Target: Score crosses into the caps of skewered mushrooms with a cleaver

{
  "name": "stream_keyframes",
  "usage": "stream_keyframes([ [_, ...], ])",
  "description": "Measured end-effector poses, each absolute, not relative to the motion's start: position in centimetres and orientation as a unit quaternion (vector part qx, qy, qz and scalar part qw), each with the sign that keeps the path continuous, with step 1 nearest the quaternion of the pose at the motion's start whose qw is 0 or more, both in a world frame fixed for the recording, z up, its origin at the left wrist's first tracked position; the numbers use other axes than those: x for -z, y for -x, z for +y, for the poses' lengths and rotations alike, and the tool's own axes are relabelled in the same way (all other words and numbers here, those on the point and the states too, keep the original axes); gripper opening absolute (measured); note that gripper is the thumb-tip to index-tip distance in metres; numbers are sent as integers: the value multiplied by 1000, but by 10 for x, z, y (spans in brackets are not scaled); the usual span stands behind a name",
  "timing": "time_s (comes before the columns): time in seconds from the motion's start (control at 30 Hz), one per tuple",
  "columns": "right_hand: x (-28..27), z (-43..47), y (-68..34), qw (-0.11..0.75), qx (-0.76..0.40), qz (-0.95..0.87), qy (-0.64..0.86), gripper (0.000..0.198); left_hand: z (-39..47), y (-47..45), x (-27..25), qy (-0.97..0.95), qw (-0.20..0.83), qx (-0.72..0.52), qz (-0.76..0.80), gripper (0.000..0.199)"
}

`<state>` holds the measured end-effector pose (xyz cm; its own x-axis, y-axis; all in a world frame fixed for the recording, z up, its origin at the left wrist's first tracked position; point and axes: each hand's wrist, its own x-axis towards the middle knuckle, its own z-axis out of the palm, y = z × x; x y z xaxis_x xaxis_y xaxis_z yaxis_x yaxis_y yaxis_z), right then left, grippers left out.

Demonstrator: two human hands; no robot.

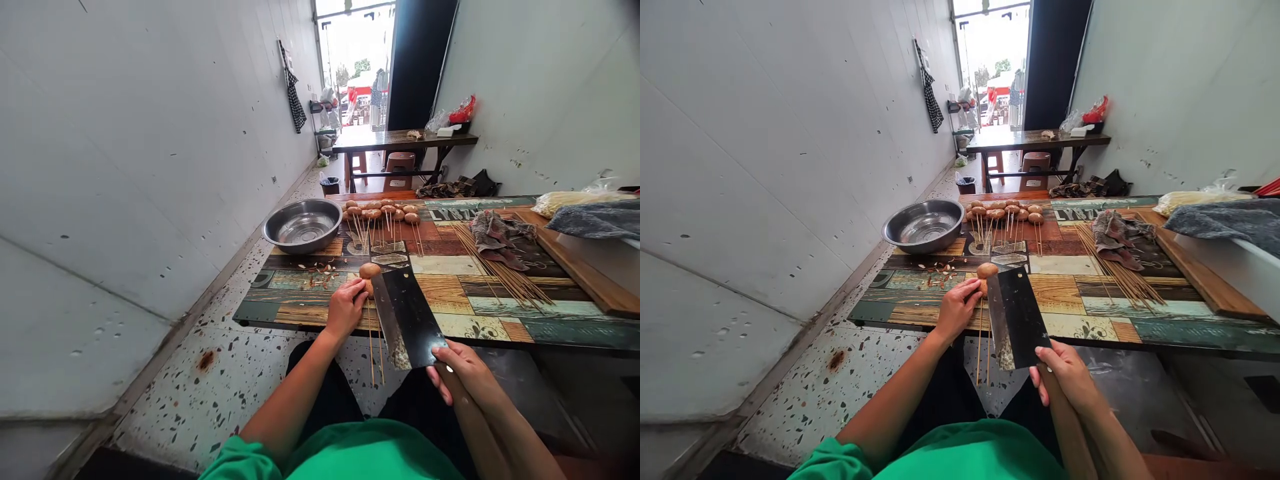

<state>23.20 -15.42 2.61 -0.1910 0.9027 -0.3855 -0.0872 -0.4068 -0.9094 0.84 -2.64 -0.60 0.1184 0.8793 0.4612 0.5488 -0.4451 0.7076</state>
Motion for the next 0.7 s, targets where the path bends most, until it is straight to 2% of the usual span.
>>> stream_keyframes([
  [0.5, -48, -149, -235, 352, -636, -422, 542, 33, -26, -8, 7, -727, 186, -449, 485, 24],
  [0.6, -58, -160, -238, 326, -556, -488, 588, 34, -27, -9, 6, -733, 170, -452, 479, 21],
  [0.7, -67, -171, -235, 256, -376, -622, 638, 35, -28, -9, 7, -744, 154, -459, 461, 19],
])
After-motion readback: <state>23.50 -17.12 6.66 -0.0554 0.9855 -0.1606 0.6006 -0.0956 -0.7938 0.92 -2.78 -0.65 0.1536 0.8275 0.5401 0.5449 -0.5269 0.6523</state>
